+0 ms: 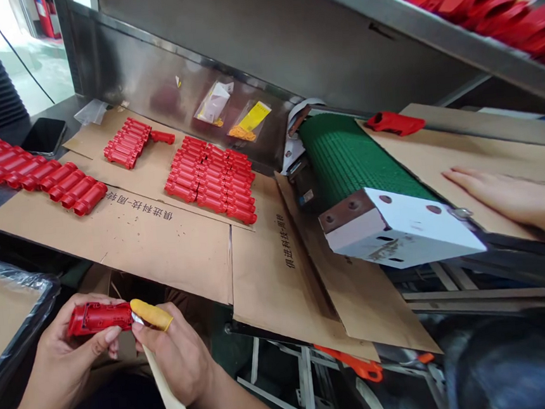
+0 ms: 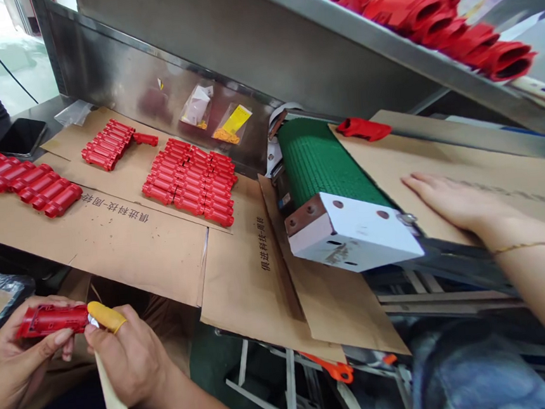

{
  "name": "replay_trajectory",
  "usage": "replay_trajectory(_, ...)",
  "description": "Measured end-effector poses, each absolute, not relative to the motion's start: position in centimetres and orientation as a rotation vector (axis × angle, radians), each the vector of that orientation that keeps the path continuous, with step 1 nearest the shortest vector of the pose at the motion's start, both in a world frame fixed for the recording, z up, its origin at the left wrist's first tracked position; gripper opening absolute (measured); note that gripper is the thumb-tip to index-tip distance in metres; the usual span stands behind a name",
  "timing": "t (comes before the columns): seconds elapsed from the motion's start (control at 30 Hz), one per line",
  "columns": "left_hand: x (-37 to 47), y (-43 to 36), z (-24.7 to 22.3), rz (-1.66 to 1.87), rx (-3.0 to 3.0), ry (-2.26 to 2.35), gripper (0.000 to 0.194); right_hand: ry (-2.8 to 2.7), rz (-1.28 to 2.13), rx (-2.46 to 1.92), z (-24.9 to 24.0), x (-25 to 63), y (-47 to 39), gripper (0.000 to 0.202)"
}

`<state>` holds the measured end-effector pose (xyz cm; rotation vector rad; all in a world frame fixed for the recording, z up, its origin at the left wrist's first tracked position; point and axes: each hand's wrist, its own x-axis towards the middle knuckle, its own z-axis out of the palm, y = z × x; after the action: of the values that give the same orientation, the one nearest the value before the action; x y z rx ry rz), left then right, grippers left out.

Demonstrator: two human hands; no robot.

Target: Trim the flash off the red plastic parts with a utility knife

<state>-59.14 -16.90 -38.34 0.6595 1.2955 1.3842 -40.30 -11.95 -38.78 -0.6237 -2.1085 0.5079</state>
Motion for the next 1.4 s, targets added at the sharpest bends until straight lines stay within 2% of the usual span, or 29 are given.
replay_trajectory(0.1,-59.0,-16.7,-37.9,1.396,0.523,1.235,0.039,-1.908,0.538,-0.767,-38.7,-39.5,-11.6,0.03)
replay_trajectory(0.2,-58.7,-16.5,-37.2,1.414,0.396,1.251,0.054,-1.612,0.668,-0.959,-38.2,-38.9,-11.6,0.031)
replay_trajectory(0.3,-58.6,-16.3,-37.0,1.385,0.371,1.227,0.064,-1.593,0.841,-0.907,-37.7,-38.8,-11.9,0.024)
replay_trajectory(0.6,-59.3,-16.6,-39.3,1.324,0.532,1.127,0.063,-1.734,0.739,-0.867,-37.6,-39.0,-11.7,0.03)
replay_trajectory(0.73,-62.0,-13.7,-39.0,1.171,1.06,1.312,0.052,-1.716,0.712,-0.89,-37.9,-38.6,-11.5,0.03)
replay_trajectory(0.83,-63.3,-8.6,-36.6,0.694,1.938,1.839,0.049,-1.731,0.725,-0.855,-37.9,-38.7,-11.3,0.032)
replay_trajectory(0.9,-63.4,-4.9,-35.0,0.469,2.17,2.0,0.046,-1.747,0.728,-0.816,-37.8,-39.0,-11.2,0.033)
replay_trajectory(1.0,-62.9,-0.8,-34.0,0.311,2.224,2.189,0.032,-1.727,0.727,-0.796,-37.8,-39.2,-11.3,0.032)
replay_trajectory(1.13,-63.1,1.3,-34.1,0.229,2.244,2.38,0.03,-1.558,0.764,-0.844,-38.6,-38.8,-11.3,0.021)
replay_trajectory(1.27,-63.9,4.9,-33.3,0.279,2.355,2.306,0.037,-1.431,0.879,-0.86,-39.4,-38.4,-11.1,0.018)
replay_trajectory(1.4,-64.4,12.1,-32.5,0.397,2.384,2.23,0.021,-1.339,0.979,-0.854,-39.0,-38.3,-10.9,0.014)
